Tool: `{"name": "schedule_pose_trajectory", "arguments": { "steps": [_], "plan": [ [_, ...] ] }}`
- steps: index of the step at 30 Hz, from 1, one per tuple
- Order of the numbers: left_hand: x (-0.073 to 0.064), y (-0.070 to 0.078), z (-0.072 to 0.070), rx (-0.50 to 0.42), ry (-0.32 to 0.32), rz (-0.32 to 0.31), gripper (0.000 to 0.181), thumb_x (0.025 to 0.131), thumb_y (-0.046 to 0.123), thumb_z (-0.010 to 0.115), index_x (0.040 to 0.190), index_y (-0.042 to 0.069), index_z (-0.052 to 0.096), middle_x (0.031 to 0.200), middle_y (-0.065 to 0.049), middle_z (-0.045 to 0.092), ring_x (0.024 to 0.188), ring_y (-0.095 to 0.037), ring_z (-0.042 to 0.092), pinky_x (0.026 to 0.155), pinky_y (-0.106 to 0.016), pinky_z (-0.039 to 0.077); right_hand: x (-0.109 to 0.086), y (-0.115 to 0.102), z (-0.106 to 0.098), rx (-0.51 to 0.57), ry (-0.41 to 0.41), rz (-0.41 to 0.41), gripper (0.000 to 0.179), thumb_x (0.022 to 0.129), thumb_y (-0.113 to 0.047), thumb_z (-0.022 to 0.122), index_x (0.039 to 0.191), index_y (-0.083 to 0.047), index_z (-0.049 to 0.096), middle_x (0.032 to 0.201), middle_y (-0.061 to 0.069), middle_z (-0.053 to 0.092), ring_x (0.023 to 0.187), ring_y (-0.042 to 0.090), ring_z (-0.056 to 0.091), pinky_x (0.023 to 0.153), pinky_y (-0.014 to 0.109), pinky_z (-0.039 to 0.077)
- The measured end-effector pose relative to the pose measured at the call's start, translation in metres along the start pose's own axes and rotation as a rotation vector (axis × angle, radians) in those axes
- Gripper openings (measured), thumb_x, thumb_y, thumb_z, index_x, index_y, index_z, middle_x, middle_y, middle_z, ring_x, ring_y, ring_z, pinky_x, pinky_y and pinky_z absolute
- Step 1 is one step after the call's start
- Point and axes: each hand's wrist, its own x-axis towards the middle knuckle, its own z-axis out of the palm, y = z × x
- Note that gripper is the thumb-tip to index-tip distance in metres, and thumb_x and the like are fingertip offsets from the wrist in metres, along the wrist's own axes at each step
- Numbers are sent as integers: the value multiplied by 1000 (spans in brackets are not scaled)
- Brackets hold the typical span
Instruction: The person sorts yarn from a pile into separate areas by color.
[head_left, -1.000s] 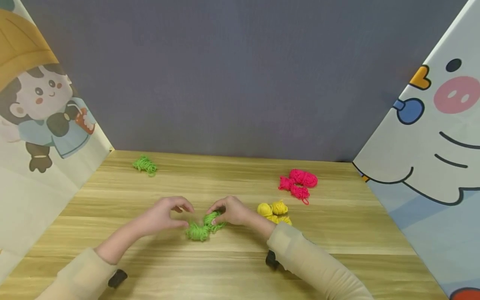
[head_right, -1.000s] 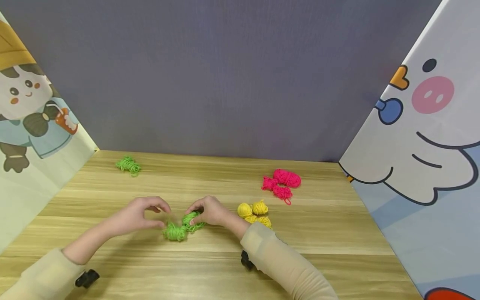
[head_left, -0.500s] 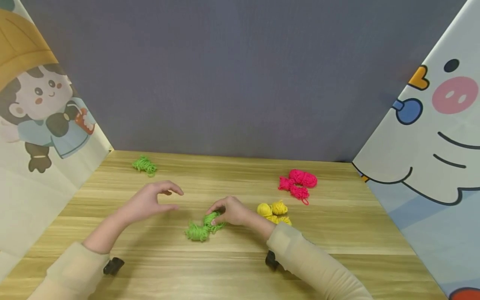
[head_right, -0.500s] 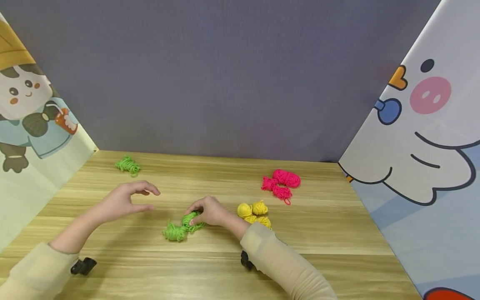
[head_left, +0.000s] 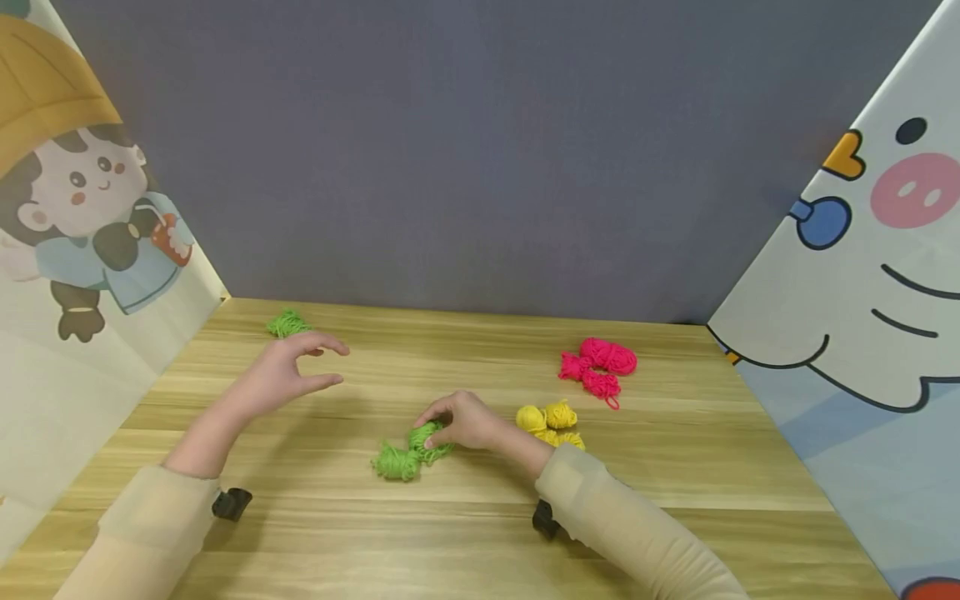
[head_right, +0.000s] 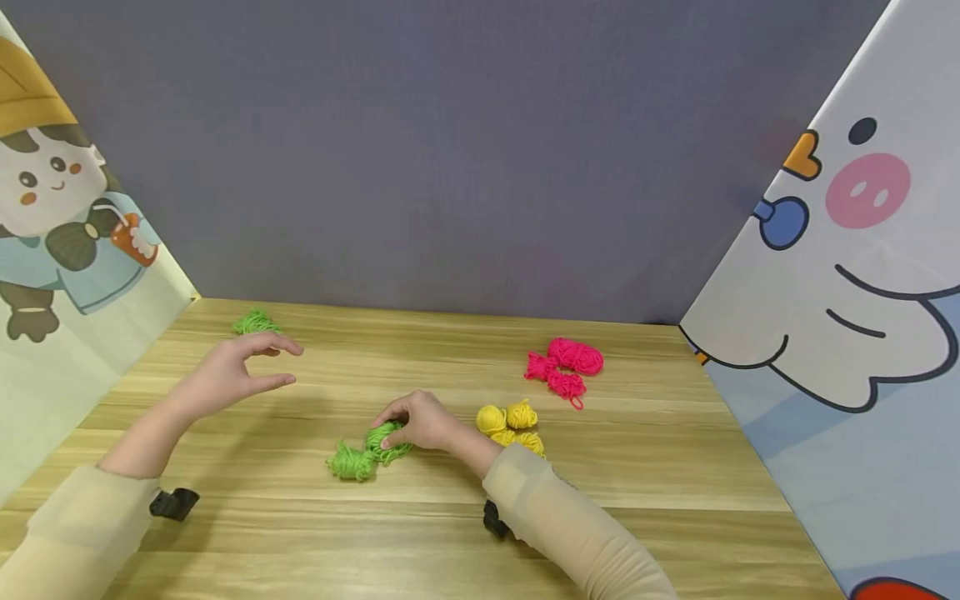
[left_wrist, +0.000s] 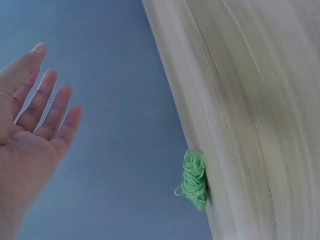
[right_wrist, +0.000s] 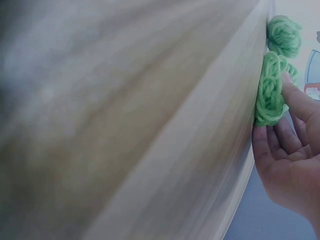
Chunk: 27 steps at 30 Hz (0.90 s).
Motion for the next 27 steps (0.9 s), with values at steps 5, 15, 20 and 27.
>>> {"name": "schedule_pose_trajectory", "arguments": {
  "steps": [5,15,20,27],
  "plan": [
    [2,-9,-4,-6,34,-21,34,77,12,78,108,11,65,111,-7,66,105,-29,59,89,-47,49,0,-1,0,11,1,-9,26,75,-15,79,100,-18,74,106,-4,70,104,9,61,89,20,49],
    [6,-29,-14,-8,52,-98,38,81,16,75,116,11,63,120,-15,61,110,-38,55,92,-58,44,0,-3,-1,17,2,9,25,75,-15,79,99,-19,74,106,-5,70,105,10,61,90,22,49],
    [7,-46,-16,-28,54,-165,42,81,17,75,121,10,61,126,-18,57,116,-40,50,94,-59,41,-1,-3,-1,24,-1,17,25,75,-16,79,100,-20,74,106,-7,70,104,7,60,90,20,48],
    [5,-69,-20,-56,95,-248,46,82,22,74,123,6,60,129,-23,54,119,-44,46,96,-60,38,-1,-3,-1,25,8,20,24,75,-16,79,98,-20,74,105,-7,70,105,8,61,91,19,48]
  ]
}}
